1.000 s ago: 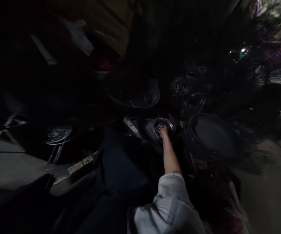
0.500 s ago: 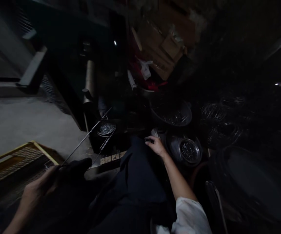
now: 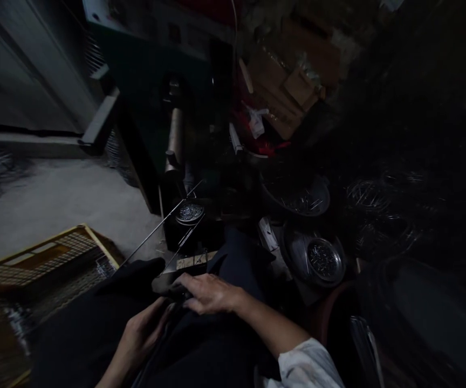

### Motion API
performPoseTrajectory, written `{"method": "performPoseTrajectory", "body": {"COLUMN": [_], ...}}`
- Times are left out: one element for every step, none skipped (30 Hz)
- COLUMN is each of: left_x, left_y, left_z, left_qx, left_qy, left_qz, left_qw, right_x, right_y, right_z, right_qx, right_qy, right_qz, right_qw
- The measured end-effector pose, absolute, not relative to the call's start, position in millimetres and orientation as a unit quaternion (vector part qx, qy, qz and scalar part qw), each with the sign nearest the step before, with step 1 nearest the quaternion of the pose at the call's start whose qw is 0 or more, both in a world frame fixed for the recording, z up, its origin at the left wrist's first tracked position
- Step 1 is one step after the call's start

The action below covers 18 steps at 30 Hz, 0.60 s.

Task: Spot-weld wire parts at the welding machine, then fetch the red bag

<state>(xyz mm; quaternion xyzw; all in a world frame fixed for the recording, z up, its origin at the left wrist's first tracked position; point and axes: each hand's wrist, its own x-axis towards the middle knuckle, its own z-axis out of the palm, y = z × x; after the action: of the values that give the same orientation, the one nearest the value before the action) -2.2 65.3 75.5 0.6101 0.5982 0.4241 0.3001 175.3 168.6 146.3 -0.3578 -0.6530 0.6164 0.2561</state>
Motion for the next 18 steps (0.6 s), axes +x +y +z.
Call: {"method": "performPoseTrajectory", "body": {"left_x": [-2, -2, 0, 2, 6, 9, 13, 16, 17, 16, 14, 10, 4, -3, -12, -22, -32, -41], "left_y": [65, 65, 65, 65, 65, 66, 67, 68, 69, 70, 70, 71, 71, 71, 73, 75, 79, 84], "left_z": [76, 78, 81, 84, 86, 88, 90, 90, 91, 91, 92, 93, 95, 98, 102, 106, 110, 114], "left_qx": [0.598, 0.583, 0.568, 0.554, 0.545, 0.542, 0.545, 0.555, 0.566, 0.576, 0.581, 0.579, 0.569, 0.549, 0.523, 0.497, 0.478, 0.472], "left_qy": [0.600, 0.602, 0.605, 0.608, 0.610, 0.613, 0.615, 0.620, 0.625, 0.632, 0.640, 0.651, 0.668, 0.693, 0.722, 0.751, 0.773, 0.783], "left_qz": [0.428, 0.432, 0.437, 0.443, 0.449, 0.456, 0.463, 0.467, 0.466, 0.464, 0.461, 0.457, 0.454, 0.450, 0.443, 0.431, 0.417, 0.405], "left_qw": [0.315, 0.331, 0.347, 0.357, 0.359, 0.350, 0.331, 0.301, 0.266, 0.232, 0.203, 0.179, 0.153, 0.124, 0.090, 0.057, 0.032, 0.024], "right_x": [175, 175, 176, 175, 175, 173, 171, 168, 165, 162, 159, 155, 149, 143, 135, 126, 116, 105], "right_y": [168, 168, 168, 168, 168, 168, 167, 166, 165, 165, 167, 170, 175, 182, 190, 198, 207, 215], "right_z": [144, 141, 138, 133, 128, 122, 117, 112, 108, 104, 102, 100, 99, 98, 97, 97, 97, 97], "right_qx": [-0.349, -0.334, -0.319, -0.324, -0.333, -0.341, -0.346, -0.348, -0.347, -0.344, -0.338, -0.336, -0.338, -0.345, -0.355, -0.365, -0.373, -0.378], "right_qy": [-0.666, -0.685, -0.696, -0.684, -0.661, -0.635, -0.609, -0.588, -0.573, -0.564, -0.557, -0.550, -0.542, -0.528, -0.507, -0.481, -0.451, -0.422], "right_qz": [0.612, 0.606, 0.604, 0.611, 0.624, 0.641, 0.661, 0.680, 0.694, 0.705, 0.713, 0.720, 0.724, 0.727, 0.732, 0.737, 0.744, 0.751], "right_qw": [0.246, 0.230, 0.219, 0.233, 0.249, 0.262, 0.268, 0.266, 0.263, 0.259, 0.257, 0.258, 0.261, 0.271, 0.285, 0.303, 0.323, 0.340]}}
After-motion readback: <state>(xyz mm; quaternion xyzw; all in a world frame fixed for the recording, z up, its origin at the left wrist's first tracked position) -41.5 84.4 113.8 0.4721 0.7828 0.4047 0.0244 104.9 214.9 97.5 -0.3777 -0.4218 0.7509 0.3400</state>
